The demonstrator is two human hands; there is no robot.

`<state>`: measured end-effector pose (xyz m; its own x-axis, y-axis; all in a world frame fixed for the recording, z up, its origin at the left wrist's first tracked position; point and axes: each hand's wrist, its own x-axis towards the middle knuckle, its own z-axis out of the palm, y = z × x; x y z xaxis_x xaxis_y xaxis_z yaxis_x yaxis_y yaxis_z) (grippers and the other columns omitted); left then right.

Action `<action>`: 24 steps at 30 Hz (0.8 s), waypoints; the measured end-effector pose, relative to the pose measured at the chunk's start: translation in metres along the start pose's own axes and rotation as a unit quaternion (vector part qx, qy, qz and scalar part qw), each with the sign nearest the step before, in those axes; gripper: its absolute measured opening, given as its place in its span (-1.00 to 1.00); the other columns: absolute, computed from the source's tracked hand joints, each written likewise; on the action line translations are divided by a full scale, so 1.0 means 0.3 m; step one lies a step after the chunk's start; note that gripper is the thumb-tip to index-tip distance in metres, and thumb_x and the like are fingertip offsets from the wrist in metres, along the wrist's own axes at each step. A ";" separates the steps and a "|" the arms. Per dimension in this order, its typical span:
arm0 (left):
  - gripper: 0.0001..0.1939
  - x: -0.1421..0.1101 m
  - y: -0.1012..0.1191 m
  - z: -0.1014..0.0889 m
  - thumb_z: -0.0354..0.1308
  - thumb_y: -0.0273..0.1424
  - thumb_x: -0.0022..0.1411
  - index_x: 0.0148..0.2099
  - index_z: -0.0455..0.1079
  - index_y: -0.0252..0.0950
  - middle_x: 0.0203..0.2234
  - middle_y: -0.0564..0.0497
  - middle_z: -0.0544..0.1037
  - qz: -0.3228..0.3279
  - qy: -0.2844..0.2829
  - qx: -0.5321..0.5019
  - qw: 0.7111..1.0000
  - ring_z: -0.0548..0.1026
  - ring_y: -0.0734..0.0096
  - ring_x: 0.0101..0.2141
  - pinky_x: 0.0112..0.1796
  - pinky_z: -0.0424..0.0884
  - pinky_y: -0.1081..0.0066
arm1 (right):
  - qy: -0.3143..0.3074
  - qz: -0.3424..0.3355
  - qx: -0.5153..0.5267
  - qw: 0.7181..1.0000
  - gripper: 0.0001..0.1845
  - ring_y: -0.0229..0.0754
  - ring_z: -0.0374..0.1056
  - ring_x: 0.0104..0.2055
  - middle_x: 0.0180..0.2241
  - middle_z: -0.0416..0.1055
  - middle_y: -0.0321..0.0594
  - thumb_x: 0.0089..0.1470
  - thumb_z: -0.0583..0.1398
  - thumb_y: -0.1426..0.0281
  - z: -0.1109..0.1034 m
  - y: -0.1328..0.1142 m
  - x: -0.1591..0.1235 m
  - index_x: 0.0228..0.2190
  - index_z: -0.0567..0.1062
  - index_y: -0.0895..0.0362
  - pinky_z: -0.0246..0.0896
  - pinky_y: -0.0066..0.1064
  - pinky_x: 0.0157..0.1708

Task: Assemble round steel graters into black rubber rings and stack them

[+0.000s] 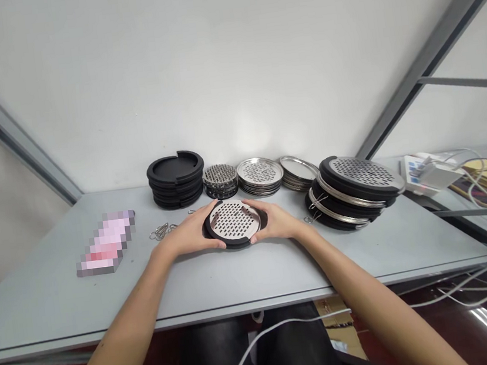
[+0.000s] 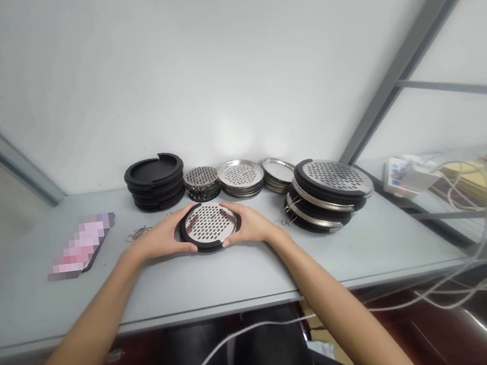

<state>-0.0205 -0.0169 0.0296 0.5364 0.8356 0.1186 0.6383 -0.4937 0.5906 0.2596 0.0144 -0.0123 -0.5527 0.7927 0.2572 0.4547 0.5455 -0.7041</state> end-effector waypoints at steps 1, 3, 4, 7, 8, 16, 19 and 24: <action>0.14 0.001 -0.003 0.000 0.41 -0.06 -0.12 0.40 -0.09 -0.15 0.31 -0.12 0.14 -0.008 -0.008 0.001 1.000 0.15 -0.10 0.26 0.20 0.16 0.02 | 0.000 0.001 -0.003 1.000 0.21 0.21 0.17 0.24 0.21 0.24 0.03 -0.45 0.47 0.03 0.000 -0.001 0.001 0.22 0.23 0.13 0.00 0.05 0.25; 0.14 0.002 -0.009 -0.002 0.41 -0.05 -0.12 0.39 -0.08 -0.17 0.32 -0.13 0.11 -0.017 -0.018 -0.001 1.000 0.13 -0.08 0.26 0.21 0.13 0.03 | 0.002 0.000 -0.015 1.000 0.21 0.21 0.18 0.23 0.21 0.23 0.05 -0.46 0.47 0.02 0.000 -0.006 0.005 0.22 0.24 0.14 0.02 0.06 0.24; 0.13 0.002 -0.012 -0.003 0.41 -0.04 -0.13 0.39 -0.07 -0.18 0.31 -0.13 0.13 -0.016 -0.017 -0.003 1.000 0.14 -0.07 0.26 0.22 0.13 0.03 | 0.004 -0.004 -0.024 1.000 0.20 0.22 0.19 0.23 0.21 0.24 0.07 -0.46 0.47 0.01 0.001 -0.010 0.007 0.21 0.25 0.15 0.02 0.06 0.23; 0.09 0.001 -0.021 -0.008 0.40 -0.04 -0.12 0.38 -0.03 -0.16 0.30 -0.12 0.15 -0.004 -0.017 -0.009 1.000 0.14 -0.07 0.26 0.22 0.13 0.02 | 0.011 -0.022 -0.052 0.998 0.16 0.24 0.20 0.21 0.17 0.28 0.10 -0.47 0.46 0.00 -0.001 -0.020 0.011 0.17 0.30 0.17 0.03 0.09 0.21; 0.08 0.000 -0.025 -0.010 0.40 -0.03 -0.10 0.37 -0.02 -0.16 0.30 -0.12 0.14 -0.002 -0.017 -0.009 1.000 0.14 -0.08 0.26 0.22 0.12 0.01 | 0.014 -0.024 -0.059 0.998 0.15 0.25 0.19 0.21 0.16 0.29 0.11 -0.46 0.46 -0.01 -0.003 -0.021 0.012 0.16 0.32 0.18 0.03 0.11 0.21; 0.07 -0.010 -0.038 -0.014 0.33 -0.01 -0.01 0.40 -0.14 -0.16 0.32 -0.14 0.09 -0.003 -0.011 0.004 1.000 0.08 -0.10 0.28 0.23 0.09 -0.01 | 0.005 -0.026 -0.052 0.998 -0.02 0.14 0.29 0.13 0.10 0.36 0.03 -0.30 0.44 0.06 -0.039 -0.024 -0.002 0.14 0.34 0.13 0.13 0.01 0.16; 0.15 -0.005 -0.019 -0.011 0.39 -0.04 -0.08 0.40 -0.16 -0.17 0.31 -0.15 0.13 0.010 -0.013 -0.005 1.000 0.13 -0.11 0.26 0.21 0.13 0.01 | 0.003 -0.028 -0.072 0.997 -0.03 0.12 0.33 0.07 0.04 0.38 0.03 -0.31 0.44 0.05 -0.042 -0.028 -0.002 0.12 0.36 0.15 0.19 -0.01 0.11; 0.05 0.002 0.016 -0.012 0.40 -0.09 -0.09 0.36 -0.04 -0.14 0.23 -0.11 0.26 0.029 -0.018 -0.014 0.999 0.25 -0.07 0.20 0.16 0.23 0.05 | 0.003 -0.051 -0.064 0.997 0.07 0.16 0.25 0.15 0.12 0.31 0.04 -0.35 0.44 0.02 -0.028 -0.015 0.001 0.18 0.28 0.12 0.11 0.03 0.16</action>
<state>-0.0191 -0.0179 0.0353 0.5921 0.7961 0.1251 0.5900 -0.5340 0.6056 0.2632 0.0144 -0.0036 -0.5971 0.7324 0.3271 0.4812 0.6534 -0.5844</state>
